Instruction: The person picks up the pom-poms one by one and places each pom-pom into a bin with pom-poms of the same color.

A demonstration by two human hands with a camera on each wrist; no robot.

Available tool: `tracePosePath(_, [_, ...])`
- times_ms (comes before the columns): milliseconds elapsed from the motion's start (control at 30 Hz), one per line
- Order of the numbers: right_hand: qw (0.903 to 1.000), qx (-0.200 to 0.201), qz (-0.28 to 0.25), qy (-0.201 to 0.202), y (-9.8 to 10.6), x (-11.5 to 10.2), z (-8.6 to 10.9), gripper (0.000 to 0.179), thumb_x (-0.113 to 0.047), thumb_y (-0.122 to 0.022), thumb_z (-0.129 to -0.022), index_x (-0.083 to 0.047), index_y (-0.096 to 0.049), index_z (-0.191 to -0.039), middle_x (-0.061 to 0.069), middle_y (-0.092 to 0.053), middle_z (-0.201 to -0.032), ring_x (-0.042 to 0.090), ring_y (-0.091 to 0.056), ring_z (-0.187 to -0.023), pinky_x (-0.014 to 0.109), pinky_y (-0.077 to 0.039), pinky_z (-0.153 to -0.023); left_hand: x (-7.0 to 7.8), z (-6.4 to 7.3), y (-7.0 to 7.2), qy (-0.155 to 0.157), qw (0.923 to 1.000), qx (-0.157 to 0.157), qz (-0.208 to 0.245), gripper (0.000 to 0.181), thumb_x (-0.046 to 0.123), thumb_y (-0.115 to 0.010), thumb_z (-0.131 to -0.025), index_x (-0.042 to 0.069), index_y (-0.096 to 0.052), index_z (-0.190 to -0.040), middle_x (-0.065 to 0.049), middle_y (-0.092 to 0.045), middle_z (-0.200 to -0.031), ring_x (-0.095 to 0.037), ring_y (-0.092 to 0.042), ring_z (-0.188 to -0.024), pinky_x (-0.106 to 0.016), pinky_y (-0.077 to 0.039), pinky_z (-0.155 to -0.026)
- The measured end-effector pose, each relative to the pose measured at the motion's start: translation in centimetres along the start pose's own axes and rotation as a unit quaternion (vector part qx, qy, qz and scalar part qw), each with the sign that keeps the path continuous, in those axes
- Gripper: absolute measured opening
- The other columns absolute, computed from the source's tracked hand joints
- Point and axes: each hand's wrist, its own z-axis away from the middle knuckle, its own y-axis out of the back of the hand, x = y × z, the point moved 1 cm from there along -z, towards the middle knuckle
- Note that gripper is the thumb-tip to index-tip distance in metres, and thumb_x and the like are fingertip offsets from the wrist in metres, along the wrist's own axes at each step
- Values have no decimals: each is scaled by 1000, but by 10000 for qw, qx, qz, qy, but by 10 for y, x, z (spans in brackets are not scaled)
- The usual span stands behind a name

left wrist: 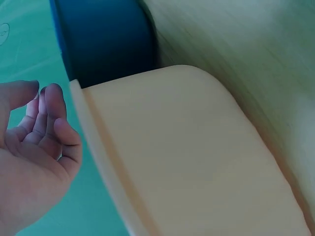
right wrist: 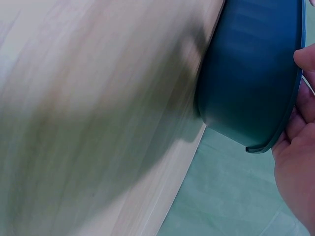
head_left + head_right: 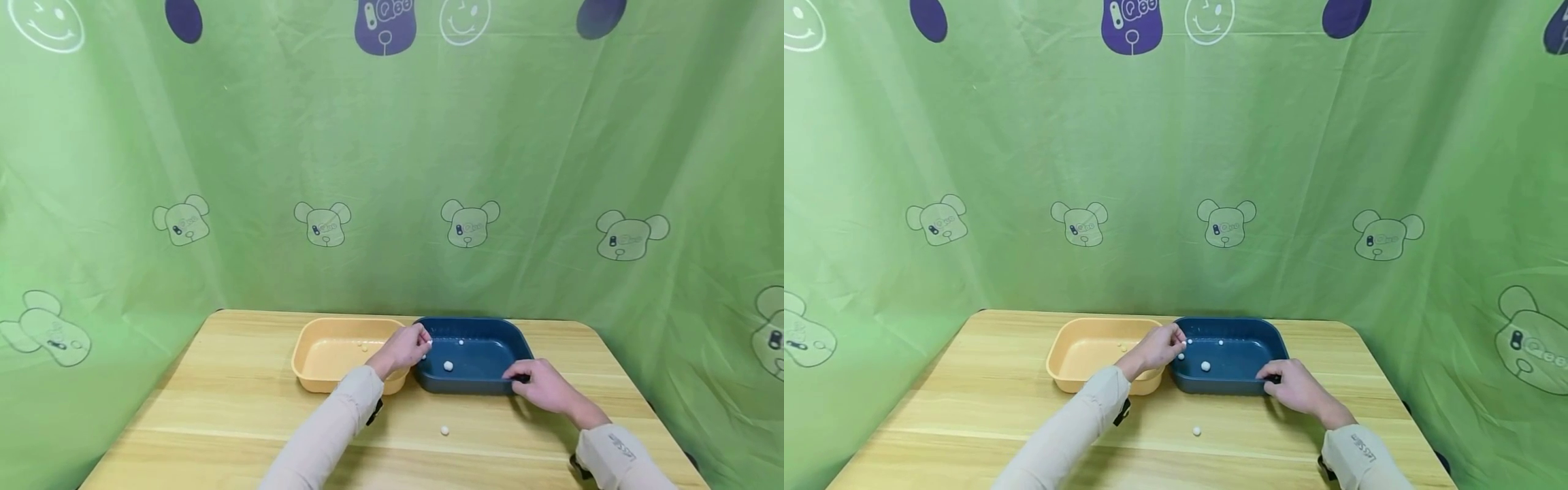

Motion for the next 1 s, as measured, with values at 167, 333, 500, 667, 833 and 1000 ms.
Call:
tracePosePath(167, [9999, 39, -39, 90, 1, -2, 0, 22, 1, -65, -73, -16, -71, -84, -4, -67, -86, 11, -61, -81, 32, -50, -71, -4, -3, -3, 82, 10000, 41, 21, 5, 13, -60, -91, 11, -56, -89, 5, -55, -74, -7, -51, -66, -20, -43, -62])
tracePosePath(333, [10000, 57, -9, 76, 2, -2, -1, 22, 1, -66, -73, -17, -71, -84, -6, -67, -86, 10, -60, -80, 31, -49, -70, -5, -5, -3, 228, 9997, 15, 114, 6, 12, -62, -89, 11, -57, -87, 5, -54, -74, -7, -51, -67, -19, -43, -62])
tracePosePath(500, [10000, -17, -13, 2, 2, -2, -1, 22, 1, -66, -73, -18, -71, -84, -7, -66, -86, 10, -60, -81, 32, -49, -71, -3, -5, -3, 342, 9991, 14, 249, 7, 10, -64, -89, 11, -57, -86, 4, -55, -74, -8, -52, -67, -20, -44, -62])
tracePosePath(667, [10000, -71, 2, -43, 2, -2, -1, 23, 1, -66, -74, -18, -71, -85, -7, -67, -87, 11, -60, -82, 33, -50, -72, -3, -8, -3, 424, 9988, 18, 260, 7, 11, -63, -89, 11, -58, -86, 4, -55, -74, -9, -52, -66, -20, -44, -61])
tracePosePath(833, [9999, -129, -10, -88, 3, -2, -1, 23, 0, -66, -75, -19, -71, -86, -7, -67, -88, 11, -60, -83, 33, -50, -73, -5, -11, -6, 364, 9992, 74, 120, 5, 12, -63, -89, 12, -60, -86, 5, -56, -72, -8, -52, -65, -20, -45, -62])
tracePosePath(1000, [9998, -131, -42, -115, 3, -2, -1, 23, 1, -66, -74, -19, -71, -85, -6, -67, -88, 12, -60, -82, 34, -50, -73, -5, -12, -7, 274, 9995, 129, 115, 2, 7, -62, -88, 10, -62, -88, 5, -57, -73, -7, -53, -66, -20, -45, -63])
